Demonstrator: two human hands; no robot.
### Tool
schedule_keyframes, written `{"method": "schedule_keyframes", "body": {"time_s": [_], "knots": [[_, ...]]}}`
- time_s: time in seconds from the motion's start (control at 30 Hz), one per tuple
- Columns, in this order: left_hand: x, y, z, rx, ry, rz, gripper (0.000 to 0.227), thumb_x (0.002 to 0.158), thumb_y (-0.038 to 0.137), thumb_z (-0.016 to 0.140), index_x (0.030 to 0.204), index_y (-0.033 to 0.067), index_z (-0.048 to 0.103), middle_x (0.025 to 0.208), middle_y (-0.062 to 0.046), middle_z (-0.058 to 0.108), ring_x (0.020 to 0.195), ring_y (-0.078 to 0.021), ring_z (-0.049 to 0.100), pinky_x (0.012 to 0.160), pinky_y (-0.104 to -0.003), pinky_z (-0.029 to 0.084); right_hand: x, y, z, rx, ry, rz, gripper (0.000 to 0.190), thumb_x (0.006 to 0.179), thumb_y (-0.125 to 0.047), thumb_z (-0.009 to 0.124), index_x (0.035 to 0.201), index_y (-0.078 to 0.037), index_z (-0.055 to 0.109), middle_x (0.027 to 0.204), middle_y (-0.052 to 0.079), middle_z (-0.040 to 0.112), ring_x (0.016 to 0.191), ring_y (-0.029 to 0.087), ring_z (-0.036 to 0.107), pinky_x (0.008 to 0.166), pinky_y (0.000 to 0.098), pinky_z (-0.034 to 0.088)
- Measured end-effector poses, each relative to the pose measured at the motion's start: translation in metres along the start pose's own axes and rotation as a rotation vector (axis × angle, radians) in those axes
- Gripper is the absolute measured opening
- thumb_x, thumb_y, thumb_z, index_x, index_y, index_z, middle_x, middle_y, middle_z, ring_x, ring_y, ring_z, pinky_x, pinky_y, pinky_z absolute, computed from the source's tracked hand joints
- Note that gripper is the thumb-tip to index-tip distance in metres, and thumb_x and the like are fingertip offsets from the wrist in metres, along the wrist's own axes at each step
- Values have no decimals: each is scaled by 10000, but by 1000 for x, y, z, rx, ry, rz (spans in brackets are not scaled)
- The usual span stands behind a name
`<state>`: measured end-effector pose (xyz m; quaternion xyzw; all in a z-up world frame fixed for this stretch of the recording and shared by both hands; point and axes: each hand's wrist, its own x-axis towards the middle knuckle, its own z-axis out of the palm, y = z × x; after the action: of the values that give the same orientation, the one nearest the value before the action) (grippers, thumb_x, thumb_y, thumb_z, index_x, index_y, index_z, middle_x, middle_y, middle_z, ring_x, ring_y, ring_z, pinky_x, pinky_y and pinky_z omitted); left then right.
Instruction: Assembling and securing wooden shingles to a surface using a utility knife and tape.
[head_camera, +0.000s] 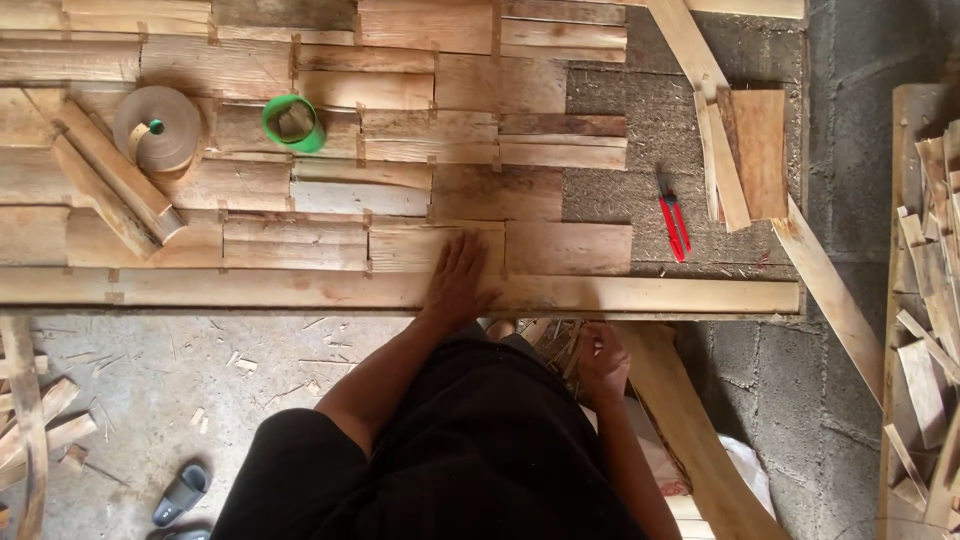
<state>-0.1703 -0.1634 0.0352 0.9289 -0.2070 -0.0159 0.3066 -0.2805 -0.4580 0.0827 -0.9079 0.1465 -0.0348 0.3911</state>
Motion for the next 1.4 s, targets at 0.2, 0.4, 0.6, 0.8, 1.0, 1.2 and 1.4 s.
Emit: {"method": "schedule_keyframes", "body": {"time_s": [0.2,0.4,0.6,0.8,1.0,1.2,1.4], "knots": [[-82,1,-19,44,132,-76,889,950,551,646,1569,-23,366,1692,-256,221,1582,-448,166,1285,-536,157,92,48,-42,-453,205,-158,252,938,-100,728,1180,-30,730,1124,210,687,983,335,690,787,466,602],[-195,24,-21,85,233,-255,848,927,505,671,1560,24,376,1662,-262,243,1550,-447,215,1255,-563,219,198,74,-56,-637,148,-216,627,928,-325,799,1450,-55,581,1343,218,501,1170,439,579,880,538,531],[-320,14,80,-17,328,-971,495,972,467,568,1296,99,632,1467,-196,560,1350,-398,530,1099,-493,433,235,86,-45,-794,-119,186,377,1042,-342,679,1371,-168,621,1350,169,521,1115,355,643,857,531,580],[-384,-17,147,-492,-110,-1390,886,1007,735,211,1322,52,679,1352,-291,646,1362,-413,536,1135,-488,399,263,132,-40,-999,-248,167,416,1042,-342,642,1369,-103,548,1274,146,571,1152,332,664,837,501,601],[-403,-28,135,-774,-289,-1542,1093,826,925,301,1445,74,593,1505,-246,531,1493,-335,421,1224,-445,312,258,120,-64,-983,-10,156,511,1036,-412,673,1219,47,545,1160,258,570,850,353,697,609,499,600],[-434,-41,129,-765,-305,-1540,1125,807,937,259,1422,70,627,1491,-238,567,1484,-336,443,1230,-444,304,225,139,-75,-137,235,38,220,1079,-191,749,1179,-45,618,1170,146,696,932,257,706,768,411,617],[-481,-79,122,-774,-232,-1499,1079,891,892,263,1383,10,640,1446,-272,581,1459,-363,451,1213,-446,304,89,43,-30,887,68,259,179,1063,-31,638,1220,-35,553,1166,132,756,1035,254,762,911,341,678]]}}
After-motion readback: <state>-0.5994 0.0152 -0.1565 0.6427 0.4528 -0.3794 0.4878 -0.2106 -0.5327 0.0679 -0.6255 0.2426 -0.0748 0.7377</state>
